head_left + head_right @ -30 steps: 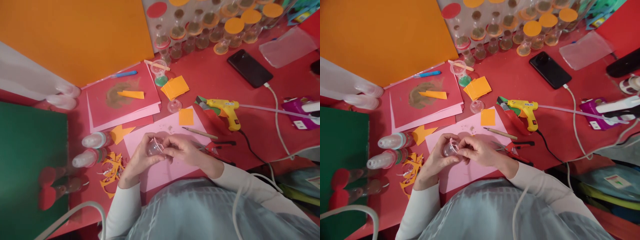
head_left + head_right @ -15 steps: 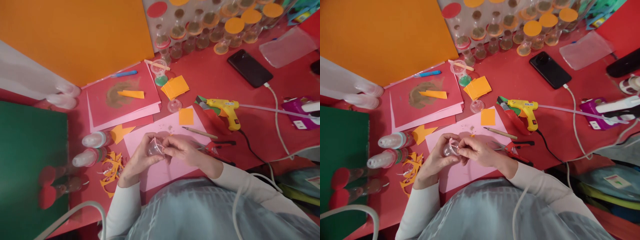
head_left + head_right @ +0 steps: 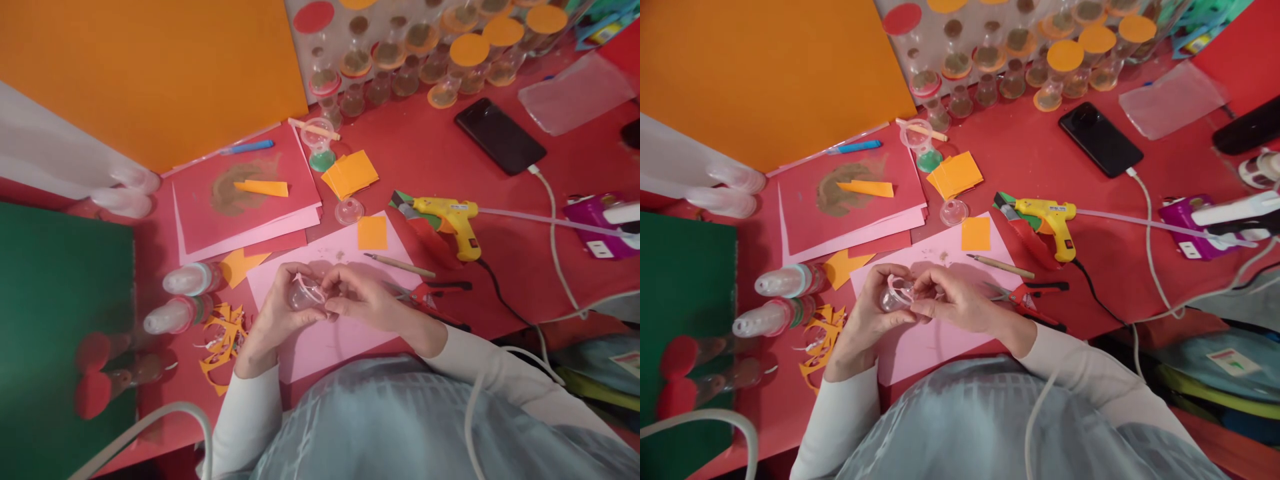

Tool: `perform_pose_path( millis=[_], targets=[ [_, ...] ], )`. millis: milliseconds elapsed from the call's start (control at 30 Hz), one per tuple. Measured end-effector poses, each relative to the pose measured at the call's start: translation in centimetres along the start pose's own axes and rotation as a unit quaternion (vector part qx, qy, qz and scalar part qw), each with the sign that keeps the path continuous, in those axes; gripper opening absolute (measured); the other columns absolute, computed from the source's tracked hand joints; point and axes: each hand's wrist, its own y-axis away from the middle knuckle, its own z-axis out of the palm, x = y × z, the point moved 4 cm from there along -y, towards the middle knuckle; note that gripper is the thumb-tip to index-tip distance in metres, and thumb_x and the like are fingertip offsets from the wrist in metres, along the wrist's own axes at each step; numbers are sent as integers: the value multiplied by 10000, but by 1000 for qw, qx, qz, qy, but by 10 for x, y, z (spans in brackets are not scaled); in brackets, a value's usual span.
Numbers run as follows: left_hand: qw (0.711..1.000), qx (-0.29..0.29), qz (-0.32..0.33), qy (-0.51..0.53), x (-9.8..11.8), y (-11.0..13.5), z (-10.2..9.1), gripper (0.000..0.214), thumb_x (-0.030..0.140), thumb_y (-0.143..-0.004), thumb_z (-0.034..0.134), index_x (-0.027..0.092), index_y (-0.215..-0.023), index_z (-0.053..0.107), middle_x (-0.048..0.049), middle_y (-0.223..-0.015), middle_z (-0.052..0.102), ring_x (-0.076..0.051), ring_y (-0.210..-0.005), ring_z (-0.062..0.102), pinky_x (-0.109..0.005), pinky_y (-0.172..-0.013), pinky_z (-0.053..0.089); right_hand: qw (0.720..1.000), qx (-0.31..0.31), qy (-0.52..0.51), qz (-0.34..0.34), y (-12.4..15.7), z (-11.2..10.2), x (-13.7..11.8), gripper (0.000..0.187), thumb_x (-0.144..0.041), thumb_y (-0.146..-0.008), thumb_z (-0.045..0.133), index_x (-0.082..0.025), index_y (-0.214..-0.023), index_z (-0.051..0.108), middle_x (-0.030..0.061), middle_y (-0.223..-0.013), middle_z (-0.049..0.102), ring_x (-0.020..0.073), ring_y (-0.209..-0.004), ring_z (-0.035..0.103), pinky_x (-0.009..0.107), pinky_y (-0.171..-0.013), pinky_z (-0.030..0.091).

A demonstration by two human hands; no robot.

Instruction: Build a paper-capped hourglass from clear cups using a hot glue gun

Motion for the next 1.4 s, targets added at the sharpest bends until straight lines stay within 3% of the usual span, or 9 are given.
perform_pose_path(
  millis=[167, 333, 733, 1100, 1267, 1400],
  targets=[
    [1000, 1, -8, -16, 2, 0, 0, 700, 579, -517, 931, 226, -990, 555, -10, -954, 611, -198, -871, 615, -328, -785, 512, 995, 20, 85, -44, -1, -1, -1, 155, -304, -867, 706, -218, -884, 579, -17, -811, 603, 118, -688, 609, 251, -631, 505],
    [999, -15, -28, 30, 3, 4, 3, 615, 497, -578, 934, 228, -993, 569, -23, -998, 610, -204, -899, 605, -316, -770, 504, 994, 0, 84, -72, -3, -1, -3, 206, -350, -910, 658, -221, -776, 571, -31, -692, 583, 118, -604, 571, 250, -573, 487],
    [998, -23, -24, 54, 3, 2, 5, 510, 390, -633, 925, 211, -930, 552, -5, -961, 569, -151, -852, 573, -258, -728, 491, 983, 68, 132, -106, 0, -1, -11, 99, -229, -864, 608, -219, -776, 564, -18, -742, 582, 118, -655, 573, 245, -612, 476],
    [983, -100, -31, 151, 5, 10, 15, 413, 266, -777, 830, 231, -1005, 487, 18, -993, 576, -114, -721, 665, -242, -648, 524, 999, 34, 14, -10, 2, 0, 0, 188, -345, -856, 669, -215, -790, 550, -47, -703, 586, 105, -597, 610, 248, -587, 521],
    [990, -78, -32, 110, 9, 11, 14, 419, 335, -772, 836, 226, -1001, 503, 7, -973, 604, -118, -729, 637, -252, -665, 509, 999, 27, 21, 12, 2, -1, -2, 249, -427, -861, 677, -221, -804, 549, -44, -705, 596, 118, -615, 632, 264, -602, 545],
    [1000, -22, 4, 22, 13, 9, 9, 454, 378, -735, 862, 230, -1007, 530, -5, -978, 613, -152, -822, 625, -278, -729, 500, 995, 38, 90, -32, 2, -2, -6, 191, -376, -887, 651, -223, -842, 547, -25, -767, 601, 118, -646, 618, 253, -601, 524]
  ],
)
